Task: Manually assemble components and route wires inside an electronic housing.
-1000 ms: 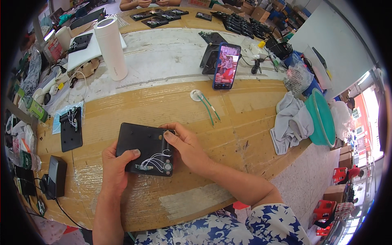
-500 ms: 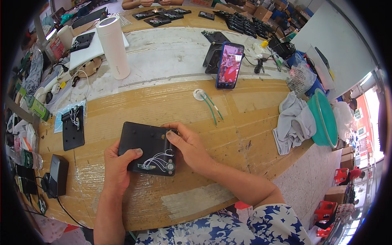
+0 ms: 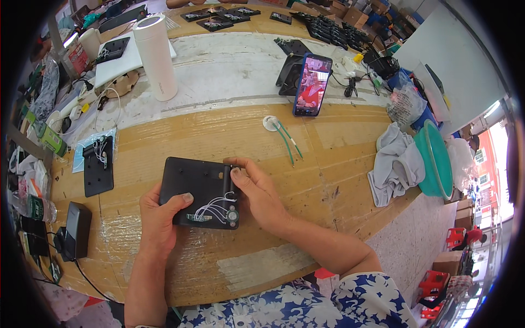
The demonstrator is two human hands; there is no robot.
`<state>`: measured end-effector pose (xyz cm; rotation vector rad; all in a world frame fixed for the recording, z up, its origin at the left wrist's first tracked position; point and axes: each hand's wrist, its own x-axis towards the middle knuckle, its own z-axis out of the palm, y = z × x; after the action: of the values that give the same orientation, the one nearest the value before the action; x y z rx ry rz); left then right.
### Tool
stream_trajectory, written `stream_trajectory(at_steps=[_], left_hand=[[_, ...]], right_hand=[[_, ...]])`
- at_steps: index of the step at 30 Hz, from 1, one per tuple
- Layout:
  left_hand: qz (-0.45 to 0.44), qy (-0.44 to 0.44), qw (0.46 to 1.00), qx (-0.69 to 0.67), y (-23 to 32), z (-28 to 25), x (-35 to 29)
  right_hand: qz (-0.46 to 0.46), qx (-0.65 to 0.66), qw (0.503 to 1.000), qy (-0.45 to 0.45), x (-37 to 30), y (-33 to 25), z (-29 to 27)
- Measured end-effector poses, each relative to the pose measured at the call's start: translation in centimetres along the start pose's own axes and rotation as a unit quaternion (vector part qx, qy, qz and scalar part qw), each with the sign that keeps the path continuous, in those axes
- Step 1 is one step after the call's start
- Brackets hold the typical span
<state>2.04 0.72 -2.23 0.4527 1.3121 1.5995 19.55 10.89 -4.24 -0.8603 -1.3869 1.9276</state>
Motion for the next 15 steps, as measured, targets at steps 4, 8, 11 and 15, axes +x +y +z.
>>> stream_trajectory(at_steps=[4, 8, 11, 15], left_hand=[[0.001, 0.003, 1.000, -0.004, -0.05, -0.20, 0.07], [-0.003, 0.003, 1.000, 0.000, -0.01, -0.29, 0.14], [-0.008, 0.000, 1.000, 0.002, 0.00, -0.35, 0.17], [-0.012, 0.004, 1.000, 0.000, 0.04, -0.24, 0.20]], right_hand=[[0.000, 0.012, 1.000, -0.001, -0.10, -0.50, 0.13], [0.035, -0.020, 0.999, -0.027, 0.02, -0.84, -0.27], [0.042, -0.018, 0.998, -0.036, -0.01, -0.91, -0.33], [0.029, -0.015, 0.999, -0.028, 0.10, -0.51, -0.25]])
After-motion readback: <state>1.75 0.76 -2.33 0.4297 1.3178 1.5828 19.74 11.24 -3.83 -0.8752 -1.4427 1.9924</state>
